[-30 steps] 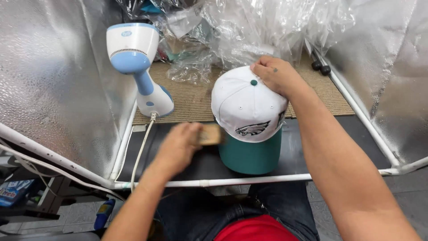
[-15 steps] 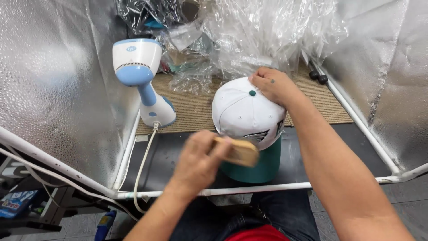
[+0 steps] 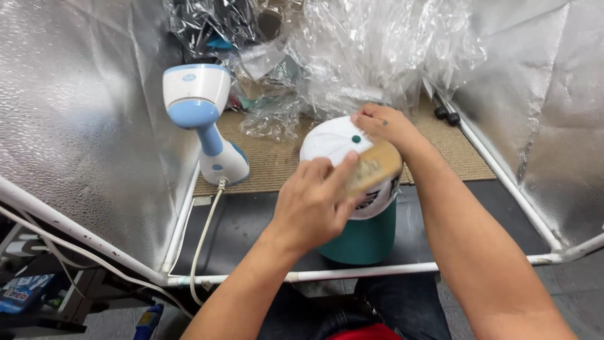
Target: Brushing and steaming a baseball cap to clean and reshape it for processing.
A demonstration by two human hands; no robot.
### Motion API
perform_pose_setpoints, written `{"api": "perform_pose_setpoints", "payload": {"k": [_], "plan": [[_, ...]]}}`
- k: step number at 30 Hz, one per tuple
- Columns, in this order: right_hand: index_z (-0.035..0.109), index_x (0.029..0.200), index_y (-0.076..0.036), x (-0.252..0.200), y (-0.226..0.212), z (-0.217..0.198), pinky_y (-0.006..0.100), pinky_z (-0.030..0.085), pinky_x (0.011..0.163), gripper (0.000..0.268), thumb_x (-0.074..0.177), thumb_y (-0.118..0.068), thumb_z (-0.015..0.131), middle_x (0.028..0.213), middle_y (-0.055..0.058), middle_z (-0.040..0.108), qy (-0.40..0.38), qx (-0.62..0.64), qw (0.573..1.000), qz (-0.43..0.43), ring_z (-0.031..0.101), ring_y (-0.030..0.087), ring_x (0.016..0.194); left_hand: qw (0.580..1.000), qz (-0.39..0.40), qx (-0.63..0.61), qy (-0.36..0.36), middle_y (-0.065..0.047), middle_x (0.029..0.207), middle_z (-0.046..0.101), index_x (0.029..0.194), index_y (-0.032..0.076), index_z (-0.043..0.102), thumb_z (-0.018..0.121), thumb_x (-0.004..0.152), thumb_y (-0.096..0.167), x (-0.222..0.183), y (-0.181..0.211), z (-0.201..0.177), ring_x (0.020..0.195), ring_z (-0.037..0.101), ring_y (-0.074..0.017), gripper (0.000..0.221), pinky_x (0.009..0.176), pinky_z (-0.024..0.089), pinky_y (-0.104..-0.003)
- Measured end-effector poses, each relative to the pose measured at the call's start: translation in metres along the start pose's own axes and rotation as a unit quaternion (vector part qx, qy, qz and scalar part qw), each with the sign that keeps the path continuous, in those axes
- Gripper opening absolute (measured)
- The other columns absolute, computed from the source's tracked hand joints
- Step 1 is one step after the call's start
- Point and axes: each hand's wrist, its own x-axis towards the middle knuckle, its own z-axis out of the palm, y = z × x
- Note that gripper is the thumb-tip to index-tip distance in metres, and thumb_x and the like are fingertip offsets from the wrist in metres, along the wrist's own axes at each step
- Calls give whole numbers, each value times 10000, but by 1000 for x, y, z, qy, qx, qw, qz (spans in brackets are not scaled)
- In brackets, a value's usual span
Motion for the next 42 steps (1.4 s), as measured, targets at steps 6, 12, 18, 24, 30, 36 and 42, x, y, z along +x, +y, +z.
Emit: {"api": "perform_pose_setpoints", "payload": {"k": [6,12,18,24,30,36,42], "plan": [[741,1117,-274,-21,-21,-8,496,501,982,404,911,-546,524,1105,191,732,-15,28,998,47,644,414,1148,869,-381,113,-296,-177,1073,628,1284,149,716,570,894,545,-17,-133,30,965,713,-471,575,771,595,-561],[573,1270,-171,-57,-39,-12,524,507,932,547,969,-627,548,1228,222,656,209,142,965,-73,646,417,1118,980,-166,50,103,-108,905,614,1102,118,725,839,815,433,-3,-82,3,824,682,-354,441,732,554,-430],[562,1009,-110,-116,-73,-53,517,464,978,446,737,-264,880,1357,153,665,0,128,953,-273,619,430,1223,951,-188,-233,76,-70,946,742,1074,225,792,970,621,330,41,-32,-3,961,722,-297,498,888,570,-368],[690,1203,-292,-111,-47,-54,525,538,707,414,815,-337,826,1084,114,633,125,-35,955,-266,661,434,852,927,-240,-222,181,-298,1425,453,1504,1,380,756,928,259,-5,11,17,1377,436,-500,734,1173,322,-592],[725,1291,-333,-36,10,-18,450,547,837,435,930,-565,653,1068,133,663,105,-53,988,-97,687,383,996,937,-263,-186,135,-309,1585,281,1478,31,410,746,930,395,-38,27,60,1489,272,-502,739,1194,237,-616],[757,1224,-254,-4,33,-39,496,531,936,541,902,-645,567,1139,166,747,16,-133,990,42,683,414,1105,929,-273,-206,144,-323,1615,218,1481,73,385,716,935,412,-36,30,68,1493,214,-547,722,1147,252,-687],[792,1180,-203,-84,-50,-38,489,554,736,307,885,-290,806,1012,210,677,137,-3,961,-241,678,439,913,924,-277,-219,148,-352,1594,226,1466,67,398,716,930,380,-35,35,63,1473,221,-587,698,1105,270,-737]]}}
